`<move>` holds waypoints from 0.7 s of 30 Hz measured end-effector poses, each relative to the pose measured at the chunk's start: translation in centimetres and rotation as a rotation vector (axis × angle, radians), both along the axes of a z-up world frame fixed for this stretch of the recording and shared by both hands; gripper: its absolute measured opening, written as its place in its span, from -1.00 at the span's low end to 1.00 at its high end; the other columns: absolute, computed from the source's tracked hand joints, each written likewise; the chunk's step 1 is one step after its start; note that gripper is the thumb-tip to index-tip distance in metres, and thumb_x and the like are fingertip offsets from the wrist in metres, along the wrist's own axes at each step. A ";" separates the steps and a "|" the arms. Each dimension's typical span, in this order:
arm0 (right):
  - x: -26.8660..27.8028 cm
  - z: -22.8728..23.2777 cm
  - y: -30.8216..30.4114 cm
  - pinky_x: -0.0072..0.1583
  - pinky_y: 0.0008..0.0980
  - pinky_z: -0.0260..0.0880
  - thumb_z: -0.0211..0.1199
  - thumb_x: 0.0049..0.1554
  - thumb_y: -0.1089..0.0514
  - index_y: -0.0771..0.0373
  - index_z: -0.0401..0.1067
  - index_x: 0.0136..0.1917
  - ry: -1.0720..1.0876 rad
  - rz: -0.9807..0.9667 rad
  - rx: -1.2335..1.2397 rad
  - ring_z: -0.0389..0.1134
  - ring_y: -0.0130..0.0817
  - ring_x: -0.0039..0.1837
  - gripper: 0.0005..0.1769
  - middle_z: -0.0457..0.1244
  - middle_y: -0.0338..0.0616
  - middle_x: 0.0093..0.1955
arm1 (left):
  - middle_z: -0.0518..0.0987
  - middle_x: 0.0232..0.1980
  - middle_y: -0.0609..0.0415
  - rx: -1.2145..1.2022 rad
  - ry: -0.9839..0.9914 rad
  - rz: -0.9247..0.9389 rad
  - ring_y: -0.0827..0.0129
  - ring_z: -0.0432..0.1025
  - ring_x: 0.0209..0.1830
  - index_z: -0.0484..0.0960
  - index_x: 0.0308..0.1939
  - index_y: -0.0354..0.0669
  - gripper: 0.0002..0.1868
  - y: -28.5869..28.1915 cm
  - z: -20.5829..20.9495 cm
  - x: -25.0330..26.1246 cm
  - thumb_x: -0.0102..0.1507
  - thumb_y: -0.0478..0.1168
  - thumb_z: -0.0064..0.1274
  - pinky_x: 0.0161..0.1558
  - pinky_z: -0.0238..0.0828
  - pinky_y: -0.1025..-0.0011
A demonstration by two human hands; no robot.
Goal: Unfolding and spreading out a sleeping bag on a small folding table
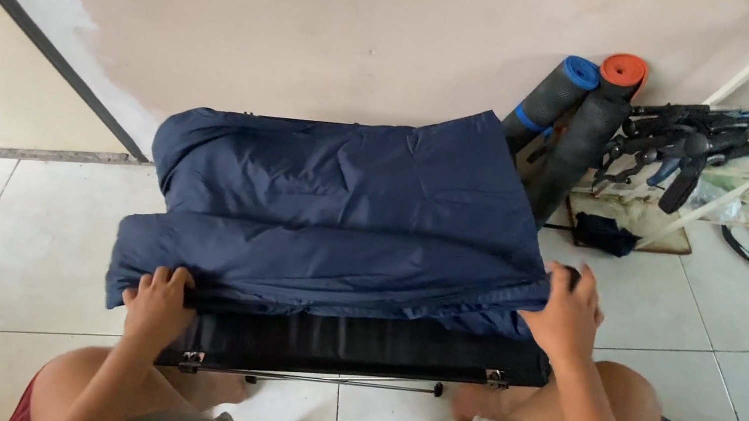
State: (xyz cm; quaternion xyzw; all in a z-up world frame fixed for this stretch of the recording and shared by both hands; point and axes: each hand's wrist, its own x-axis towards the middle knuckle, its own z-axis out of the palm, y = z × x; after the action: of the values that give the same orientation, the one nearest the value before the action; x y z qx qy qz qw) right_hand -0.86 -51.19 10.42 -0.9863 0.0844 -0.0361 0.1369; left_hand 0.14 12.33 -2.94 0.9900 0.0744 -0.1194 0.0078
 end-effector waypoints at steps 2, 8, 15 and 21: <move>-0.2 1.8 0.7 0.15 0.33 0.50 0.49 0.09 0.09 -0.12 -0.09 0.64 0.266 -0.436 0.432 0.33 0.41 0.24 0.04 -0.20 0.13 0.61 | 0.42 0.07 0.02 -0.057 -0.170 0.042 -0.08 0.35 0.16 0.46 0.15 0.23 -0.47 -2.0 0.6 -1.8 0.07 -0.18 0.05 0.16 0.23 -0.12; -1.9 4.7 4.5 0.20 -0.03 0.35 0.33 0.02 0.23 -0.04 0.19 0.53 -0.194 -0.131 0.474 0.37 0.10 0.26 -0.17 0.27 -0.05 0.42 | 0.56 0.06 0.07 -0.319 -0.257 -0.043 0.01 0.49 0.09 0.63 0.02 0.25 -0.62 -10.6 6.6 -1.3 0.12 -0.20 0.04 -0.01 0.38 -0.14; -3.3 -1.3 10.6 0.22 0.01 0.40 0.44 -0.18 0.37 -0.01 0.33 0.49 -0.283 0.183 0.450 0.44 0.09 0.18 -0.04 0.46 0.01 0.06 | 0.58 0.05 -0.25 -0.947 -0.312 -0.284 -0.24 0.49 0.12 0.55 0.25 -0.09 -0.41 -25.7 12.8 -1.8 0.12 -0.36 0.25 0.17 0.44 -0.02; -3.9 -2.7 9.4 0.17 -0.17 0.43 0.43 -0.05 0.35 -0.14 0.60 0.19 -0.258 0.421 0.479 0.50 -0.17 0.12 -0.43 0.48 -0.30 0.04 | 0.49 0.29 0.10 -0.905 -0.188 -0.529 0.01 0.43 0.33 0.63 0.17 0.13 -0.49 -32.0 11.2 -0.5 0.13 -0.32 0.28 0.40 0.27 0.08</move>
State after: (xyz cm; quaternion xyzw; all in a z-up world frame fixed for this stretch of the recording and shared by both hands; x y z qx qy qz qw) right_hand -4.72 -41.83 7.74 -0.9093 -0.1328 -0.1106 0.3785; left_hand -0.41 -19.63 8.23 0.8791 -0.2377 -0.0482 0.4104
